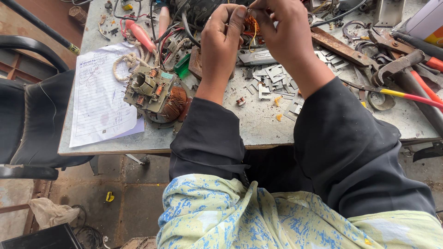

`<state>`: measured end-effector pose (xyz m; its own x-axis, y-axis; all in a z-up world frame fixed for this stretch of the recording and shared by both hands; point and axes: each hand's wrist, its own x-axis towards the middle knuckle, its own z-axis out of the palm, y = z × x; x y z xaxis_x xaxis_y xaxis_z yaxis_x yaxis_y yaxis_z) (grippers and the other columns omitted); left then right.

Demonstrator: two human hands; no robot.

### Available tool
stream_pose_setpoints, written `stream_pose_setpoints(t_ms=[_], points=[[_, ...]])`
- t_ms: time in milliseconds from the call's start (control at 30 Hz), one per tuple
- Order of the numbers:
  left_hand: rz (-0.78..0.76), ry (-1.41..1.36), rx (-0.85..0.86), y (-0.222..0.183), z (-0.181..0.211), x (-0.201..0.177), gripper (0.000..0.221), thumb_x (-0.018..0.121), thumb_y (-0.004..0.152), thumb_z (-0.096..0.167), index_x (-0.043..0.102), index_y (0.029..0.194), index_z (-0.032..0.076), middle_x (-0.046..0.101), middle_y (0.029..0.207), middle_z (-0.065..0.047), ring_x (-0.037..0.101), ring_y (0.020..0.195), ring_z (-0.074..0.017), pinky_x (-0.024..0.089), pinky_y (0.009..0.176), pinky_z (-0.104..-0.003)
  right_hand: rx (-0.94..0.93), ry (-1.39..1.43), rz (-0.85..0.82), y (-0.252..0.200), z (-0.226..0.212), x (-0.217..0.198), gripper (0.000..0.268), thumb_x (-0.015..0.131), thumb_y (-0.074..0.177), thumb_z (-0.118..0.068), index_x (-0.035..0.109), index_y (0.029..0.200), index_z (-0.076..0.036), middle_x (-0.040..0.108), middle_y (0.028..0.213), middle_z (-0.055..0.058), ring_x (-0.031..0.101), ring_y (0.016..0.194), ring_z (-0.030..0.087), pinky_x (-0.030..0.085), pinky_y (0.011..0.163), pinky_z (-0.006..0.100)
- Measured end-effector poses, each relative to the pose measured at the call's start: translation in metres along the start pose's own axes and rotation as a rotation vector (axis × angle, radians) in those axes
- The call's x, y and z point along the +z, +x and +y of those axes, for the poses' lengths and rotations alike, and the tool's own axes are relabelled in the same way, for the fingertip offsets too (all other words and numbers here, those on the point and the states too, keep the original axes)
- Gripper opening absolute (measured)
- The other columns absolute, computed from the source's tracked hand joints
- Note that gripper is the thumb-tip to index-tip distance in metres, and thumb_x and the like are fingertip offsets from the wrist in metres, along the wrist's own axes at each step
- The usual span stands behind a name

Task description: The person strips insulation from wires and manipulates small electronic components on a circuit board using pliers and their hands at a workbench.

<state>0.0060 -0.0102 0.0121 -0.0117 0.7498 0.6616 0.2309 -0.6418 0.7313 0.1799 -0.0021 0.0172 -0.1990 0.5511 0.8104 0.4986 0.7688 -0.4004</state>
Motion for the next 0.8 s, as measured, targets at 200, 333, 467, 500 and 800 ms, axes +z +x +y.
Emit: stream_pose_setpoints(t_ms=[200, 333, 467, 500, 800], points=[[0.015, 0.012, -0.038, -0.002, -0.010, -0.001, 0.040, 0.051, 0.112, 0.040, 0.063, 0.092, 0.007, 0.059, 0.068, 0.003, 0.059, 0.056, -0.0050, 0.046, 0.053, -0.025, -0.006, -0.008, -0.103, 0.006, -0.011, -0.003, 0.009, 0.077, 0.106, -0.004, 0.069, 0.106, -0.003, 0.069, 0.097, 0.006, 0.067, 0.090, 0.021, 0.053, 0.074, 0.036], [-0.036, -0.214, -0.237, -0.001, -0.032, -0.002, 0.035, 0.054, 0.109, 0.035, 0.067, 0.091, 0.008, 0.053, 0.060, 0.003, 0.053, 0.051, -0.0064, 0.042, 0.047, -0.023, 0.168, 0.372, -0.280, 0.009, -0.008, -0.005, 0.005, 0.071, 0.109, -0.002, 0.068, 0.111, -0.004, 0.068, 0.096, 0.002, 0.068, 0.086, 0.011, 0.055, 0.072, 0.030], [-0.135, -0.512, -0.353, 0.004, -0.040, -0.005, 0.040, 0.059, 0.106, 0.044, 0.065, 0.088, 0.008, 0.053, 0.062, 0.003, 0.055, 0.051, -0.0078, 0.047, 0.046, -0.024, -0.026, 0.278, -0.220, 0.007, -0.005, -0.002, 0.011, 0.074, 0.110, -0.001, 0.065, 0.104, -0.001, 0.068, 0.102, 0.007, 0.066, 0.089, 0.016, 0.055, 0.072, 0.030], [-0.130, -0.519, -0.347, 0.004, -0.035, -0.006, 0.040, 0.061, 0.106, 0.045, 0.065, 0.089, 0.008, 0.055, 0.064, 0.002, 0.060, 0.054, -0.0090, 0.051, 0.049, -0.024, 0.088, 0.353, -0.218, 0.006, -0.003, -0.002, 0.008, 0.071, 0.111, -0.002, 0.064, 0.107, -0.002, 0.068, 0.098, 0.005, 0.066, 0.084, 0.014, 0.055, 0.070, 0.029], [-0.145, -0.503, -0.249, 0.006, 0.003, -0.011, 0.026, 0.074, 0.100, 0.023, 0.071, 0.119, 0.006, 0.076, 0.102, -0.001, 0.074, 0.086, -0.0091, 0.060, 0.075, -0.021, 0.330, 0.633, -0.149, 0.000, 0.022, 0.007, 0.006, 0.066, 0.111, -0.005, 0.063, 0.114, -0.002, 0.066, 0.095, 0.003, 0.063, 0.077, 0.009, 0.052, 0.064, 0.026]])
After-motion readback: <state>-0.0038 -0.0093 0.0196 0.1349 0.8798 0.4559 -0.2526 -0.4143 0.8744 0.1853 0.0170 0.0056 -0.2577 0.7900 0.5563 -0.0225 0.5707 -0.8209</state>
